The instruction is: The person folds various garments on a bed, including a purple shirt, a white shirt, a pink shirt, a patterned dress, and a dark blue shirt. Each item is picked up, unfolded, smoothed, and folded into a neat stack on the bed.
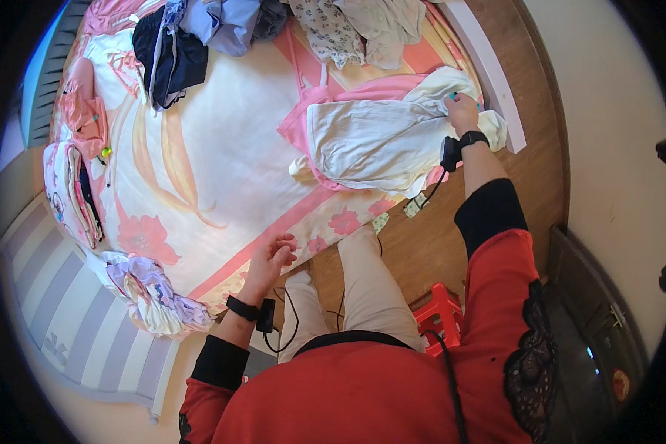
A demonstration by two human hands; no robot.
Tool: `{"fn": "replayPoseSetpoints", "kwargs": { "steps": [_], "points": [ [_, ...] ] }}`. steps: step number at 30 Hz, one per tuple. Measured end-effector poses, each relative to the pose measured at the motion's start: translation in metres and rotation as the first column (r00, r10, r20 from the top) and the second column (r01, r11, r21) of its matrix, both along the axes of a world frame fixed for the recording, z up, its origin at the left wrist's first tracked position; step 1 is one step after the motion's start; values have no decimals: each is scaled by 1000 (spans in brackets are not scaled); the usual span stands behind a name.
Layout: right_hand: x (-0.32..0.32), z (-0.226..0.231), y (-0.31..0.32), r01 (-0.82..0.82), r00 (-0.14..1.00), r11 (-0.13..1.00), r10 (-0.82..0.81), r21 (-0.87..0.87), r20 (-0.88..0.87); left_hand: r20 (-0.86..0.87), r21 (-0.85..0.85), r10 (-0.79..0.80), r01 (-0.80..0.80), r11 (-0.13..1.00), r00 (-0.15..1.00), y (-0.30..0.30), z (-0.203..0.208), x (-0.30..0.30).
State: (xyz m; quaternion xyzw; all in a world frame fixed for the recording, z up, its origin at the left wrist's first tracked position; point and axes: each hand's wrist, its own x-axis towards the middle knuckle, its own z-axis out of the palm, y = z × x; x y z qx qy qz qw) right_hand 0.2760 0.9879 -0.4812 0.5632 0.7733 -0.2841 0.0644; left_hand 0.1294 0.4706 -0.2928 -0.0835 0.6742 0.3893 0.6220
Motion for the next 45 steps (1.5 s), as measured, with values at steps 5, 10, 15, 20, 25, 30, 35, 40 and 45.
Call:
{"fn": "replayPoseSetpoints", "kwargs": {
  "steps": [5,10,15,20,25,30,35,40,45],
  "points": [
    [-21,99,-78,12,904,998,17,65,-427,-46,48,-32,35,998,998,32,14,-14],
    [-33,240,-211,-588,427,684,716,432,-553,234,396,137,-223,891,963,77,54,-19],
    [-39,283,-310,-805,277,525,744,275,-608,204,462,2,-98,881,979,63,81,-24],
    [-28,278,-372,-878,179,399,785,264,-593,296,286,45,-134,949,954,1,58,-14],
    [-11,255,-433,-926,217,350,804,145,-554,235,249,246,-303,920,940,-54,14,19],
    [6,205,-439,-828,429,560,626,-6,-651,175,45,472,-486,873,864,-97,-32,33],
    [26,123,-328,-378,882,913,306,-153,-358,20,-18,454,-454,891,891,-129,-95,35],
    [50,76,-220,-404,909,878,418,258,3,-149,-110,266,-283,953,952,-141,-147,27],
    [41,60,-197,-625,780,731,581,274,231,-782,-265,-270,93,960,562,-108,-147,28]
  ]
}}
